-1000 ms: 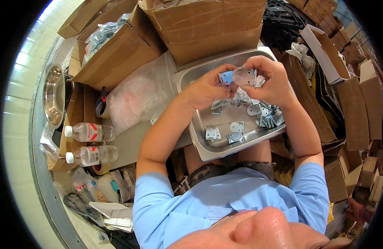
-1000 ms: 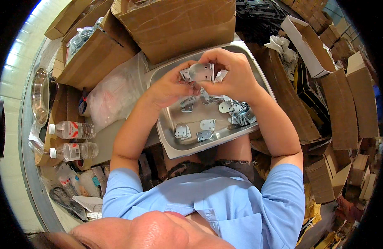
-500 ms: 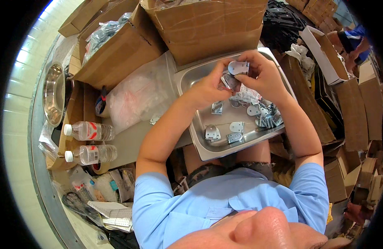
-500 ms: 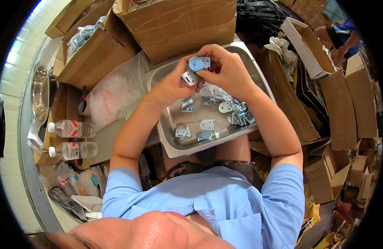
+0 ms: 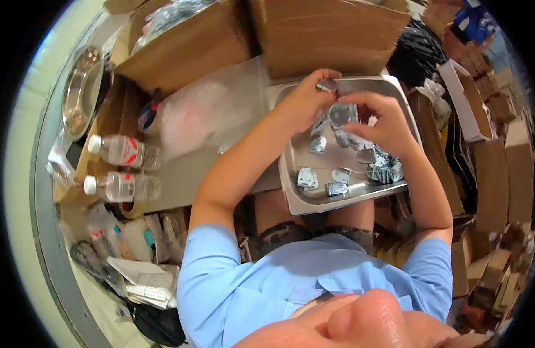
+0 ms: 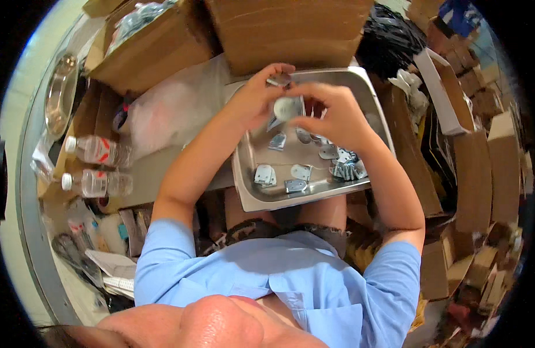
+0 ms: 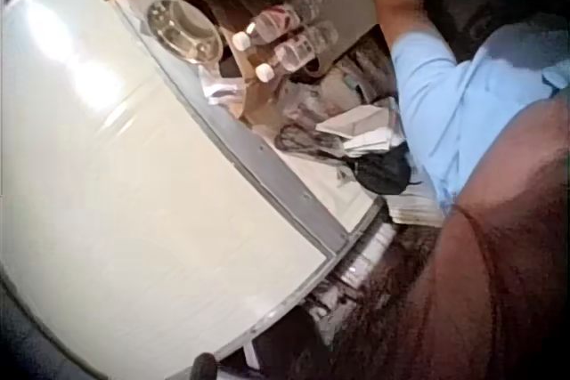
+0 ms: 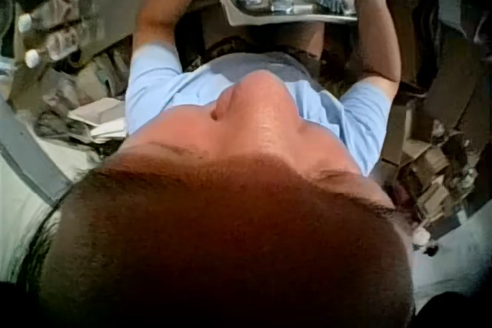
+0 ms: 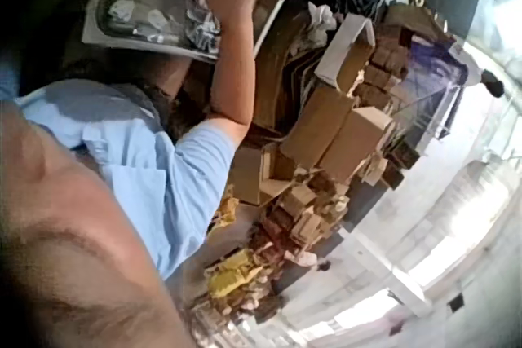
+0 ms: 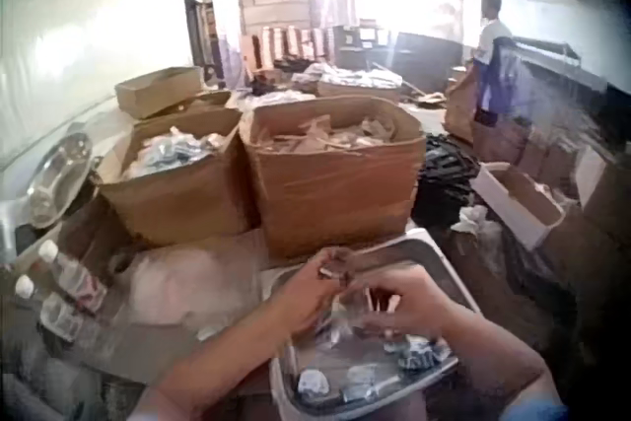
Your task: The person is placing metal brackets into small plastic bags by hand at a workstation.
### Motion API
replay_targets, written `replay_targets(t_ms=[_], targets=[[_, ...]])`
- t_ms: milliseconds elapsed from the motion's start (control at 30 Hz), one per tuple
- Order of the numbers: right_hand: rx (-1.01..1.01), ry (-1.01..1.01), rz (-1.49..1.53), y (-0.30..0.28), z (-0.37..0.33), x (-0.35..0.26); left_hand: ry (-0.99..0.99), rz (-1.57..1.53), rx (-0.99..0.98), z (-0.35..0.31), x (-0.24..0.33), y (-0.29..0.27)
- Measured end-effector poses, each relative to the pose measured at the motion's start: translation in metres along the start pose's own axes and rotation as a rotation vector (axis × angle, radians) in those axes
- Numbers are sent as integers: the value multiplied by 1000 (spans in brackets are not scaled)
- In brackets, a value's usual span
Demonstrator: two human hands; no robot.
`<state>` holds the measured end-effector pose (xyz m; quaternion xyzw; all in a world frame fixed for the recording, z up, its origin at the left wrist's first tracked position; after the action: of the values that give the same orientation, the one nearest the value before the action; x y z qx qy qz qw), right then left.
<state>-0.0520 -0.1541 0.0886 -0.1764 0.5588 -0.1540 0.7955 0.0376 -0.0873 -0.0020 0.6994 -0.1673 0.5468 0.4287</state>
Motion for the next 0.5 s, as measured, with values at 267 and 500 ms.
replay_targets(t_ms=[267, 500], targets=[[-405, 5, -144, 96, 28, -23, 523, -184, 150, -43, 140, -58], [-507, -344, -606, 182, 38, -23, 533, -287, 39, -57, 163, -56]])
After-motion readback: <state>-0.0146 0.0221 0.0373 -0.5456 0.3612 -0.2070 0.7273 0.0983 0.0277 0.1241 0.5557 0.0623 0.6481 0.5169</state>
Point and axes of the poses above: each hand's wrist, its own z-axis towards the middle knuckle, its own y-axis out of the palm, x = y × z, the point moved 9 cm from there along z, towards the middle knuckle, and after that the axes turned 7 degrees about z, right-handed, at the moved point
